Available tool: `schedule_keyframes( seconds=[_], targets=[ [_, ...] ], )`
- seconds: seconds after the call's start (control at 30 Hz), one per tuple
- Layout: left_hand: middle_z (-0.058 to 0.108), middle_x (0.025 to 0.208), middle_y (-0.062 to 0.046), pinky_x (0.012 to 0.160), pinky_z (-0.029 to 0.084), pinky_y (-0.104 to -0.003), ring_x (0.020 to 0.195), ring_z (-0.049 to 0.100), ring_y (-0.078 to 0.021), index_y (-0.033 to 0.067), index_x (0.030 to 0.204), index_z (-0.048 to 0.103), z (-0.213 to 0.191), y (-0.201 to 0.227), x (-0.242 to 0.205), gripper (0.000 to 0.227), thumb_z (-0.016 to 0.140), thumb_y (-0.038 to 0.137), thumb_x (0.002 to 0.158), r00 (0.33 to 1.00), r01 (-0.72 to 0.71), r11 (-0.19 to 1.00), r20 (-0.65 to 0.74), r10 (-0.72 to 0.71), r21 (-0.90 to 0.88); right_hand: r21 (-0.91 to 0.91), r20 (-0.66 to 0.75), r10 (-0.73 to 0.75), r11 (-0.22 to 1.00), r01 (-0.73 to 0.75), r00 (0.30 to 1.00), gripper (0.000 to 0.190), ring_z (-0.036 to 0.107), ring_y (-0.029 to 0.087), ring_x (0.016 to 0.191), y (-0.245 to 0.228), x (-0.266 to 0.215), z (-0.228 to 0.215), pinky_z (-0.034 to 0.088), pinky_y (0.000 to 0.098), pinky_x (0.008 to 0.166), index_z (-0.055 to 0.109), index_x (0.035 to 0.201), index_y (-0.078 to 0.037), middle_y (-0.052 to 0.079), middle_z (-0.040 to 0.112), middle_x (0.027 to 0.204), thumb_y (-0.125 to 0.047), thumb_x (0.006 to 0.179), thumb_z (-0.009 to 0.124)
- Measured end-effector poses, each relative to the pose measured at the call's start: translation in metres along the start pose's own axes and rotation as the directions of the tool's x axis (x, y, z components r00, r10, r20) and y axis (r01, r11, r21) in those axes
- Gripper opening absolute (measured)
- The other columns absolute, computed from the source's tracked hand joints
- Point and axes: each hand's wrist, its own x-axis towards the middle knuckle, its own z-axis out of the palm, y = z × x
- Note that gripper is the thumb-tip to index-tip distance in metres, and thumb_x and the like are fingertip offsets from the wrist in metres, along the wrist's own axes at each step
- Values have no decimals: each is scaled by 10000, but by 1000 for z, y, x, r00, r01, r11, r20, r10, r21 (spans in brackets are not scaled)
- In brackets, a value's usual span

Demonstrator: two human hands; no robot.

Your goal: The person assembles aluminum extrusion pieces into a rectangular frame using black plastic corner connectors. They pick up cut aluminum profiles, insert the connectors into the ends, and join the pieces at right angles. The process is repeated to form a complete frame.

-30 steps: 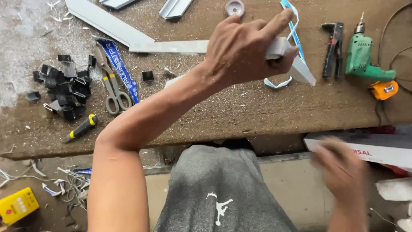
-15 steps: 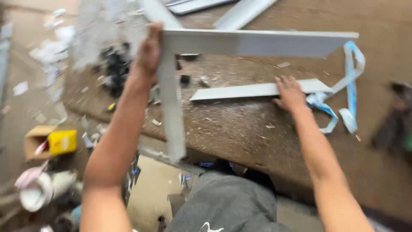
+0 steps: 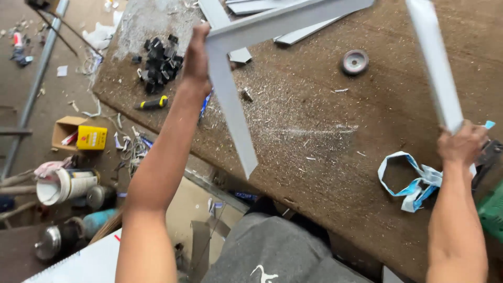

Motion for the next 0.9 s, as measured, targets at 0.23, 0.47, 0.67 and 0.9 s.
schedule_keyframes(
  seconds=[0.23,0.47,0.67,0.9],
  targets=[
    [613,737,-130,518,554,-385,584,609,-242,28,977,634,49,-8,22,611,416,560,772,997,38,994,70,-31,-100,16,232,424,898,-439,876,479,530,584,1043,17,1,10,441,602,891,673,1160,81,374,528,1193,-376,1086,793],
    [574,824,-118,459,533,-362,598,568,-220,15,1140,546,76,-3,12,613,489,493,761,995,95,988,48,-89,-121,386,330,334,805,-450,883,460,551,506,1083,2,0,19,435,524,936,698,1244,34,365,623,1132,-399,1089,710],
    [586,753,-101,434,497,-350,574,599,-216,66,1062,536,59,-37,34,466,514,462,819,998,53,986,-9,-55,-156,190,602,448,723,-664,661,556,566,543,1101,9,11,-6,449,635,908,663,1275,-24,327,513,1276,-536,1067,598],
    [657,760,-133,514,578,-375,615,672,-227,73,1047,632,43,-71,25,518,553,520,796,987,156,930,13,-161,-333,626,777,131,-259,-736,615,591,695,159,608,-67,-10,-140,597,275,574,649,916,-142,56,643,712,-599,1147,355]
  ],
)
